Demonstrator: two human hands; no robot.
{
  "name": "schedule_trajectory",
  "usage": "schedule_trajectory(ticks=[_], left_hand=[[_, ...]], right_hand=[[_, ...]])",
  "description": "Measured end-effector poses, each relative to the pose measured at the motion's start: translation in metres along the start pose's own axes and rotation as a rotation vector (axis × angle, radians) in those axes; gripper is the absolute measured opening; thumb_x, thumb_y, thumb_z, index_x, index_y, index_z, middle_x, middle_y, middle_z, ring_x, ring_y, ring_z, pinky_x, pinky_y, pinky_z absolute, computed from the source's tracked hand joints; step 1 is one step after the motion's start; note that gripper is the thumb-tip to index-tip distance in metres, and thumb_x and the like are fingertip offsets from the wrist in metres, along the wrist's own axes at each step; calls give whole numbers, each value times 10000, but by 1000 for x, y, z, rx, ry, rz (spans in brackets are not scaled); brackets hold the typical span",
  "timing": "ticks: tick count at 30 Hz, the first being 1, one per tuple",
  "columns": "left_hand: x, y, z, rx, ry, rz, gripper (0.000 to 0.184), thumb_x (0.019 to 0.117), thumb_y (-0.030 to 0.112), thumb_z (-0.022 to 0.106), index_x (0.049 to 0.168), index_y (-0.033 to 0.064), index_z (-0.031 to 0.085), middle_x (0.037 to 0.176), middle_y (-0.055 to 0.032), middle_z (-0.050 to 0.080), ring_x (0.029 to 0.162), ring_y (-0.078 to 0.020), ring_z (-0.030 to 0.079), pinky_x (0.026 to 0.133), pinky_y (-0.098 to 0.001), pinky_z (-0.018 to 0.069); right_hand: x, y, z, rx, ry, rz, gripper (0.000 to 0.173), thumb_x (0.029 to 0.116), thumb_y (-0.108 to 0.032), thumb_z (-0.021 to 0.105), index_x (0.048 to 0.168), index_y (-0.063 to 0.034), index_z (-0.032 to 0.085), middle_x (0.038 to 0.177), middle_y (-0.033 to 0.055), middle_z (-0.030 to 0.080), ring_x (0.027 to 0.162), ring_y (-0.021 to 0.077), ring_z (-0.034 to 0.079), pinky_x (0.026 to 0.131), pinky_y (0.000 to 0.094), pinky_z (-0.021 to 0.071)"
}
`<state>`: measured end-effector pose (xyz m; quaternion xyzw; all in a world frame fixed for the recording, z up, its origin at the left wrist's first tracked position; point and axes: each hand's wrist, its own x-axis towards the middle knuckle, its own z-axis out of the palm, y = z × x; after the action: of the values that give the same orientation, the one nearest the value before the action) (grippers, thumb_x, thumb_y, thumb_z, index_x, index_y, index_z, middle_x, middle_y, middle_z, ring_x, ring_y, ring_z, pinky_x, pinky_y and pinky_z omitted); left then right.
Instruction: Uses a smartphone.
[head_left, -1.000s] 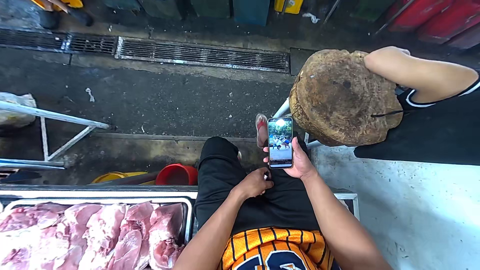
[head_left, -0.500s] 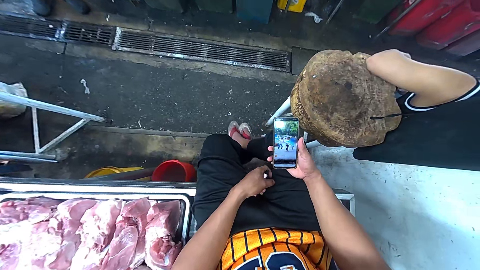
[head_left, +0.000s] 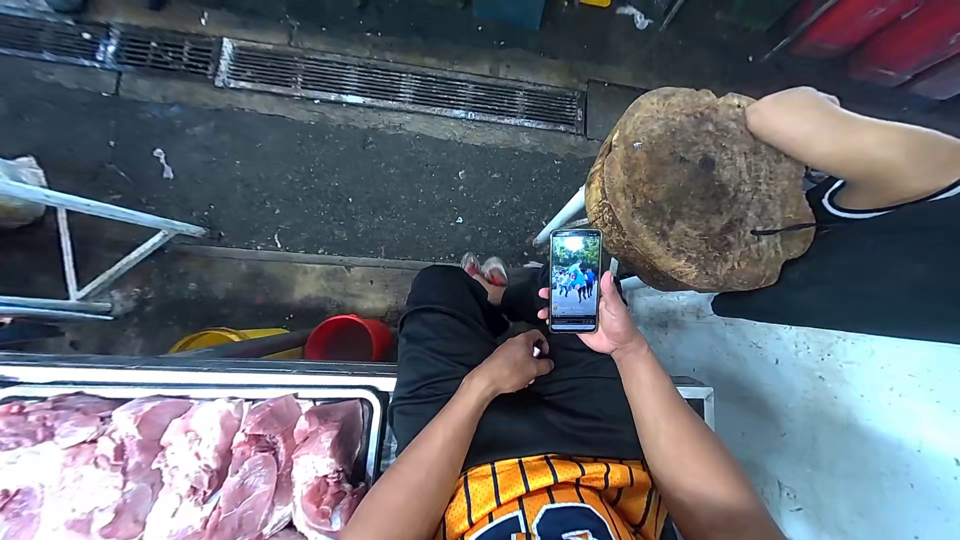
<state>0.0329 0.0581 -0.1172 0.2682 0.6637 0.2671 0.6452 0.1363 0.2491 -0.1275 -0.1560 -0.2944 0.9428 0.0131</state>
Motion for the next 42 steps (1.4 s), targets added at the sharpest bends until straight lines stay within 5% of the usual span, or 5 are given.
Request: schedule_trajectory(ticks=[10,19,27,35,42], left_hand=[[0,-5,-3,-75,-3,-14,339,980,319,658,1251,132,576,842,-54,646,592,-143,616,565,-314,551],[3,2,-3,-2,-3,-37,320,967,298,655,1221,129,558,834,-53,631,581,-147,613,563,-323,554],[6,0,-4,12,-14,-28,342,977,325,655,1249,136,569,839,-51,640,579,-140,604,549,-312,537],[6,-7,-5,-143,-18,-16,322,971,281,669,1239,131,572,823,-33,640,582,-118,614,546,-280,546],[5,4,-3,-22,-6,-50,333,973,305,657,1235,127,553,812,-53,634,576,-148,614,556,-321,552]], right_hand=[[-3,-3,-2,14,14,-7,801,889,-732,575,1467,-188,470,1323,259,621,1140,423,660,995,559,542],[1,-2,2,43,-40,-19,509,916,-185,632,1405,-114,514,1285,316,616,1130,465,648,993,601,519],[0,-6,-3,-2,71,41,727,946,-631,588,1462,-138,450,1293,288,623,1102,427,674,975,550,554],[-1,-5,-6,13,26,3,452,958,-237,610,1383,-109,521,1277,306,624,1095,444,668,969,580,541],[3,-7,5,10,-1,9,415,990,-255,569,1371,-95,529,1265,306,632,1098,444,670,982,580,537]])
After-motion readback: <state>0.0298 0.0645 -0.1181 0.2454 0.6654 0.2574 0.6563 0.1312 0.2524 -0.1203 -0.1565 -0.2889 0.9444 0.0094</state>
